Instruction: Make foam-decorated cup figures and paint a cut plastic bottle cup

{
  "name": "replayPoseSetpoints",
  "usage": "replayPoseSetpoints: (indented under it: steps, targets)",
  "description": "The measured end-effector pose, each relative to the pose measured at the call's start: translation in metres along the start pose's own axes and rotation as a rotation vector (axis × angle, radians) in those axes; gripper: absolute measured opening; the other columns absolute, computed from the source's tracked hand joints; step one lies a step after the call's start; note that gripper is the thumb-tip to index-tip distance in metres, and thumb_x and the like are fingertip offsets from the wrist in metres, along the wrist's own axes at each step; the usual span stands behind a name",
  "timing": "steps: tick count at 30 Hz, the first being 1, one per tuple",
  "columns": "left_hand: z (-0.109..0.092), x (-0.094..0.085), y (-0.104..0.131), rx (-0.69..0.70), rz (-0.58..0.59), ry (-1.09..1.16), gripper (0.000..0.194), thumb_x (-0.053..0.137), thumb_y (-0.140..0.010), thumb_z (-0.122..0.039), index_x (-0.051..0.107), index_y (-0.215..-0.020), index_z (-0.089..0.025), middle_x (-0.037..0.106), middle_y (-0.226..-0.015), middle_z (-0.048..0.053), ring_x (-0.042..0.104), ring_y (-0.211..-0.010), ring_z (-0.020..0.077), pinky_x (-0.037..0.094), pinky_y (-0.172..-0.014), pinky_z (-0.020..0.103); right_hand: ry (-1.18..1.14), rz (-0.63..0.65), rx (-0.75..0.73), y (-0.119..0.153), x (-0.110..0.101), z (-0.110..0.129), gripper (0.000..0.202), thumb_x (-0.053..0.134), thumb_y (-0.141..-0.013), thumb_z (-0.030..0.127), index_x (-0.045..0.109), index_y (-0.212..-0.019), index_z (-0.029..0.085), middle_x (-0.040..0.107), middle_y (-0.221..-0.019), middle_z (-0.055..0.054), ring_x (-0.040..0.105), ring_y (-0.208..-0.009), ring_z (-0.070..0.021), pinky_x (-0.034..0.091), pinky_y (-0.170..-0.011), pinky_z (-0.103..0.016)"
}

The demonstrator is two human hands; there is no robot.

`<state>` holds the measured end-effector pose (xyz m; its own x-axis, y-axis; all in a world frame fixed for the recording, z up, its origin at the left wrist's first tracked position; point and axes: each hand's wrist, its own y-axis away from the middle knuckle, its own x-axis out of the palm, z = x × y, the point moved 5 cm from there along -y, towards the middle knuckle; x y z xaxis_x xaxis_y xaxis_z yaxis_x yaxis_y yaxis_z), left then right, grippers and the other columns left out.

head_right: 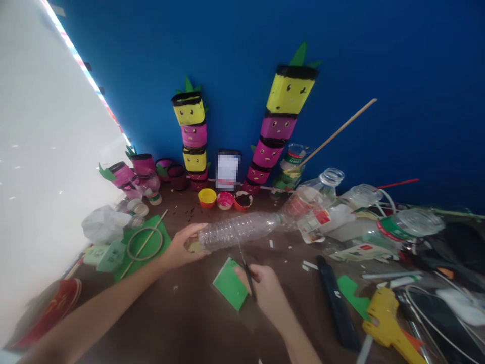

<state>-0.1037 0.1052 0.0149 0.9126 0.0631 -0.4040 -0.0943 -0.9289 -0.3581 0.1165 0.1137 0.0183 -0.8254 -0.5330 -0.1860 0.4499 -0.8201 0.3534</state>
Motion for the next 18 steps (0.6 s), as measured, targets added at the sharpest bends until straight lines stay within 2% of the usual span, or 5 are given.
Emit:
replayPoseSetpoints:
  steps: [3,6,10,12,18]
  targets:
    - [0.003,0.006,0.003,-0.086,0.043,0.106,0.075,0.071,-0.068,-0.030,0.038,-0.134,-0.024,0.047,-0.133,0.011,0.052,-0.116,0.0243,0.053,-0.089,0.037,0.010,-0.020,0.000,0.000,0.002,-0.004,0.046,0.063,-0.065,0.059,0.060,-0.058,0.014,0.052,-0.052,0.000,0.046,-0.054,-0.0139,0.036,-0.047,-0.025]
    - [0.004,0.007,0.003,-0.121,0.029,0.170,0.070,0.070,-0.070,-0.031,0.040,-0.133,-0.025,0.048,-0.132,0.012,0.052,-0.116,0.0248,0.053,-0.088,0.037,0.003,-0.025,-0.020,0.000,0.004,-0.004,0.047,0.061,-0.066,0.061,0.055,-0.055,0.015,0.047,-0.050,0.001,0.042,-0.052,-0.0122,0.033,-0.047,-0.024]
    - [-0.002,0.003,0.000,-0.005,-0.005,0.047,0.060,0.071,-0.069,-0.029,0.050,-0.125,-0.022,0.056,-0.121,0.011,0.055,-0.111,0.0233,0.050,-0.092,0.037,-0.014,0.006,-0.046,0.001,0.005,-0.001,0.055,0.058,-0.063,0.067,0.039,-0.047,0.019,0.034,-0.043,0.005,0.030,-0.045,-0.0076,0.022,-0.043,-0.023]
    - [-0.007,0.001,-0.001,0.073,-0.003,-0.046,0.059,0.072,-0.067,-0.029,0.053,-0.123,-0.022,0.057,-0.119,0.011,0.055,-0.110,0.0227,0.046,-0.096,0.038,-0.004,0.037,-0.044,0.001,0.006,0.000,0.056,0.058,-0.062,0.068,0.035,-0.046,0.019,0.031,-0.043,0.006,0.029,-0.045,-0.0071,0.021,-0.044,-0.023]
    - [-0.009,0.001,0.002,0.135,-0.009,-0.109,0.061,0.071,-0.066,-0.028,0.051,-0.124,-0.023,0.056,-0.120,0.010,0.056,-0.109,0.0206,0.046,-0.095,0.034,0.000,0.003,-0.034,0.000,0.009,-0.007,0.052,0.054,-0.068,0.066,0.047,-0.051,0.017,0.038,-0.047,0.004,0.034,-0.047,-0.0088,0.026,-0.045,-0.023]
